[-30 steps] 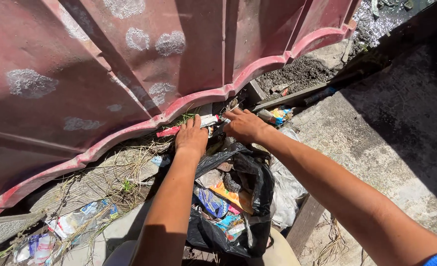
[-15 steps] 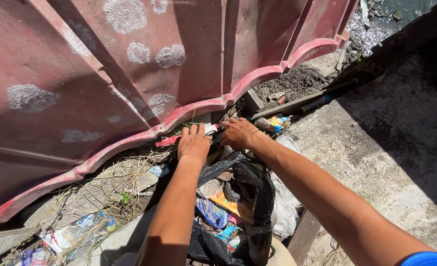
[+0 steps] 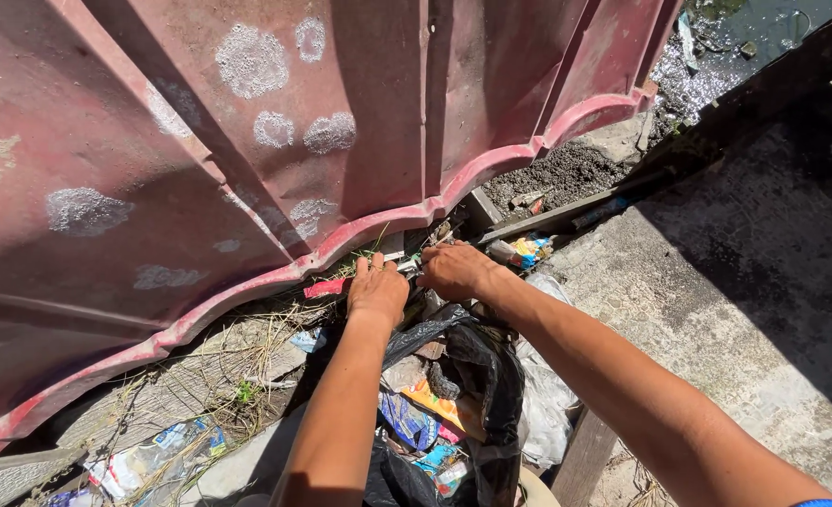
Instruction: Picking up litter and trash from the ground and placing it into a black plastic garbage bag.
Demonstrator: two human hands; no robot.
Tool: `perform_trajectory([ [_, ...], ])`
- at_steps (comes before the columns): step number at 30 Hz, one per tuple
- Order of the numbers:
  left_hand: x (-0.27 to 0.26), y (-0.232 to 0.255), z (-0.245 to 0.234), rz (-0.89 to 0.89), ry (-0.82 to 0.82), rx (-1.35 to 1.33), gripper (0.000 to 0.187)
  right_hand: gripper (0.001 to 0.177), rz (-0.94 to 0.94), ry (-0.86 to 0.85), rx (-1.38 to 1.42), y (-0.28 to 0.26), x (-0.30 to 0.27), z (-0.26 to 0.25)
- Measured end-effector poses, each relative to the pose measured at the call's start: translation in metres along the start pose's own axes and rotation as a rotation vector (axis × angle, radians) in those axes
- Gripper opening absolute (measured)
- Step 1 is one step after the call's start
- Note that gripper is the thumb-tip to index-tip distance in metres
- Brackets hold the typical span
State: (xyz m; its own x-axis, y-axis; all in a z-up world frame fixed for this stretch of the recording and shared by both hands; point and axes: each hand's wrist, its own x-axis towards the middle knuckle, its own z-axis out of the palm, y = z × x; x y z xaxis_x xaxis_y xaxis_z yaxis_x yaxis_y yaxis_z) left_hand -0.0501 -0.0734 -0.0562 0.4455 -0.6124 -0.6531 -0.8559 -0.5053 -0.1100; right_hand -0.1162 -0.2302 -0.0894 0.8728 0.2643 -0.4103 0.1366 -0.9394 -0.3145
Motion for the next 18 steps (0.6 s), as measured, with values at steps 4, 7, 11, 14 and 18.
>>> perform_trajectory([
  [4,0.002,0.001,0.002,-0.005,0.049,-0.125,0.032,0.035,-0.028,0.109,0.137,0.019,0.014,0.03],
  [7,0.013,0.004,0.017,0.015,0.258,-0.262,0.025,0.039,0.068,0.133,0.488,0.02,0.01,0.025],
  [11,0.01,0.005,0.006,-0.021,0.491,-0.488,0.016,0.046,0.225,0.082,0.985,0.028,0.001,0.014],
  [14,0.002,0.005,-0.011,-0.042,0.514,-0.558,0.015,0.047,0.242,0.098,1.168,0.028,-0.011,0.0],
  [18,-0.016,0.004,-0.045,-0.093,0.328,-0.711,0.018,0.045,0.289,0.15,1.301,0.029,-0.027,-0.015],
])
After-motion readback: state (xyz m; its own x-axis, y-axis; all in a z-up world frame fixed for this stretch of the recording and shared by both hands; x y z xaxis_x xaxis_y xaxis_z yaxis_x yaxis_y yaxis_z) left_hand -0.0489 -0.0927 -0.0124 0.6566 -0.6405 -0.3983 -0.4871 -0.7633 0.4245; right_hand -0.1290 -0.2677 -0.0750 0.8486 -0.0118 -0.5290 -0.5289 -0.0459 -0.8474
